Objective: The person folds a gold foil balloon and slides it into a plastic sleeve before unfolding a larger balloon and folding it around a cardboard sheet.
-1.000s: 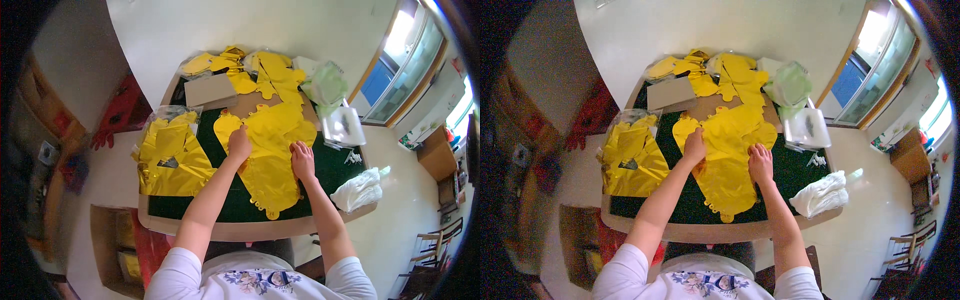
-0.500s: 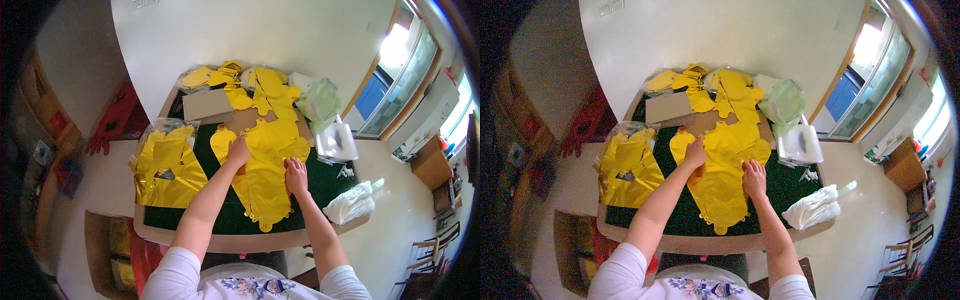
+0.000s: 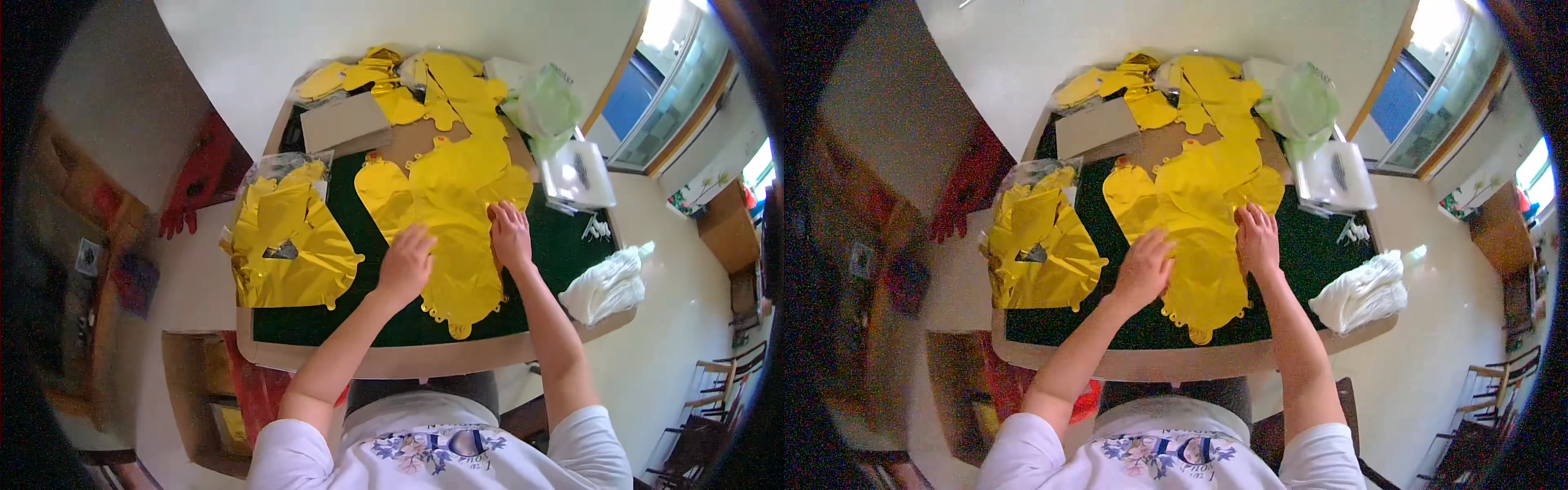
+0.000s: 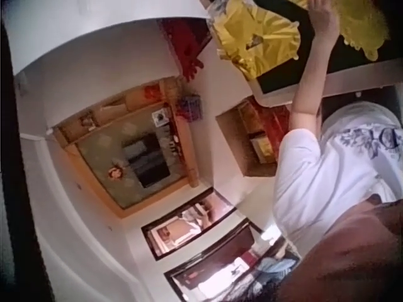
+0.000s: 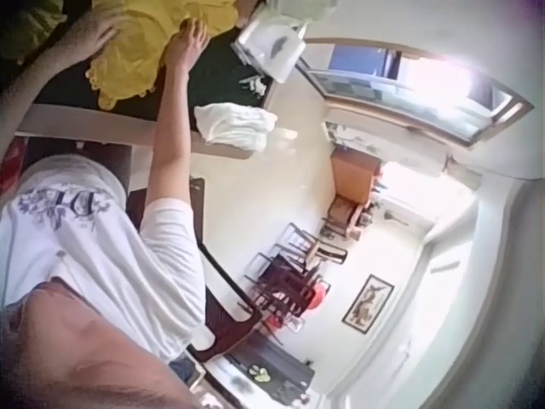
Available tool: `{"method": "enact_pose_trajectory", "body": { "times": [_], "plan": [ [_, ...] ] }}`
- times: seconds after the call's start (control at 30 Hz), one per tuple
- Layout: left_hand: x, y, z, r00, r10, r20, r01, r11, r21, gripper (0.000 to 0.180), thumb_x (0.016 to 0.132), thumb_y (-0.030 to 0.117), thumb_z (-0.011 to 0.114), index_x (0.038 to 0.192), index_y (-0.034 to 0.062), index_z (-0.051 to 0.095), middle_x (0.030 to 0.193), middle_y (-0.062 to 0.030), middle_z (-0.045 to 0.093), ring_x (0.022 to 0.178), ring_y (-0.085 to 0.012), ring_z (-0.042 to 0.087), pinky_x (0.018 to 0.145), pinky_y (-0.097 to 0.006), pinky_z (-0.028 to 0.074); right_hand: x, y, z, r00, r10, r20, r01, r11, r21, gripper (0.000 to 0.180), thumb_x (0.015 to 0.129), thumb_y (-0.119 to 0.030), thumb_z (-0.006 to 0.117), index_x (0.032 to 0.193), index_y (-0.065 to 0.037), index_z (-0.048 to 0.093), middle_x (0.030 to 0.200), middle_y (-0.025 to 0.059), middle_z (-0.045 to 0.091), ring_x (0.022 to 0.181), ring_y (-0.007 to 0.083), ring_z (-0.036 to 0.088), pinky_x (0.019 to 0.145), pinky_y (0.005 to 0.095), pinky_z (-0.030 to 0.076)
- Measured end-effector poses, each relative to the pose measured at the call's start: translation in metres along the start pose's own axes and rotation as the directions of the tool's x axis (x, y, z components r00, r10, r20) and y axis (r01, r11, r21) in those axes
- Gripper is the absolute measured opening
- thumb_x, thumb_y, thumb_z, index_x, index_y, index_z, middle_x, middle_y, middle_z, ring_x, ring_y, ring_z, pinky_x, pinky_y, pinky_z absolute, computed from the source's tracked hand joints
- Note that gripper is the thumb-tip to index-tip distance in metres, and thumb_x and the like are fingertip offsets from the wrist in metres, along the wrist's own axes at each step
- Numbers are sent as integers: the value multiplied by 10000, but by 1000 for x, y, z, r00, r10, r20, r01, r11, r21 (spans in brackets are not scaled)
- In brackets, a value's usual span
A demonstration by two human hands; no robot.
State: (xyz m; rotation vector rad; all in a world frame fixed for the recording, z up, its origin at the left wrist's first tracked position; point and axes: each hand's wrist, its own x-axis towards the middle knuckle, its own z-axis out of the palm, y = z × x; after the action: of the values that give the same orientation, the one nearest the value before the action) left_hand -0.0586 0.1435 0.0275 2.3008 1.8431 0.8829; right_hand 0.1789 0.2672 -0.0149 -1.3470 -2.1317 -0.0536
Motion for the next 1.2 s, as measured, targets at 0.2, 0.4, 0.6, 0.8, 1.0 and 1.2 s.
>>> {"method": "enact_pose_trajectory", "body": {
  "times": [0.2, 0.4, 0.6, 0.8, 1.0, 1.2],
  "plan": [
    [-12, 60, 34, 855, 399, 331, -424, 906, 4, 502, 931, 424, 475, 1357, 160, 466, 1437, -151, 394, 1366, -344, 305, 1101, -566, 234, -6, -2, 0, 999, 29, 46, -29, 1000, 0, 299, 899, -169, 511, 1195, -133, 531, 1291, 96, 519, 1259, 286, 446, 1062, 452, 325],
    [-19, 35, 27, 757, 431, 492, -467, 883, -56, 545, 932, 477, 458, 1421, 248, 381, 1495, -133, 315, 1402, -286, 261, 1098, -603, 205, -6, -3, 1, 999, 41, 32, -41, 999, 1, 308, 900, -165, 524, 1204, -121, 548, 1296, 97, 526, 1269, 282, 440, 1067, 468, 322],
    [-21, 24, 19, 850, 359, 385, -342, 933, -114, 535, 942, 393, 493, 1411, 159, 386, 1451, -163, 368, 1342, -318, 357, 1092, -559, 260, -8, 0, 2, 999, 47, 16, -46, 999, -7, 306, 907, -176, 508, 1202, -119, 561, 1302, 106, 534, 1247, 289, 468, 1072, 454, 320],
    [22, -42, 33, 792, -577, 199, 427, 291, -856, 494, 910, 154, 549, 1351, 1, 388, 1184, -160, 552, 1066, -241, 558, 941, -353, 441, -2, -3, 2, 1000, 18, 22, -18, 1000, -11, 315, 899, -170, 512, 1203, -107, 560, 1284, 115, 546, 1245, 292, 467, 1063, 450, 327],
    [65, -45, 22, 699, -576, 424, 496, -38, -868, 510, 881, 139, 557, 1351, 24, 394, 1107, -127, 550, 997, -223, 563, 900, -346, 454, -5, 0, 2, 998, 33, 47, -31, 999, -34, 330, 898, -170, 507, 1219, -107, 551, 1304, 113, 529, 1264, 289, 446, 1077, 444, 310],
    [85, -52, 22, 685, -602, 410, 550, 60, -833, 527, 862, 120, 565, 1350, 26, 391, 1123, -134, 547, 1005, -224, 563, 857, -334, 464, -7, 0, 3, 997, 41, 60, -41, 999, 12, 360, 880, -166, 517, 1235, -110, 539, 1309, 113, 523, 1274, 297, 434, 1092, 452, 290]
  ]
}}
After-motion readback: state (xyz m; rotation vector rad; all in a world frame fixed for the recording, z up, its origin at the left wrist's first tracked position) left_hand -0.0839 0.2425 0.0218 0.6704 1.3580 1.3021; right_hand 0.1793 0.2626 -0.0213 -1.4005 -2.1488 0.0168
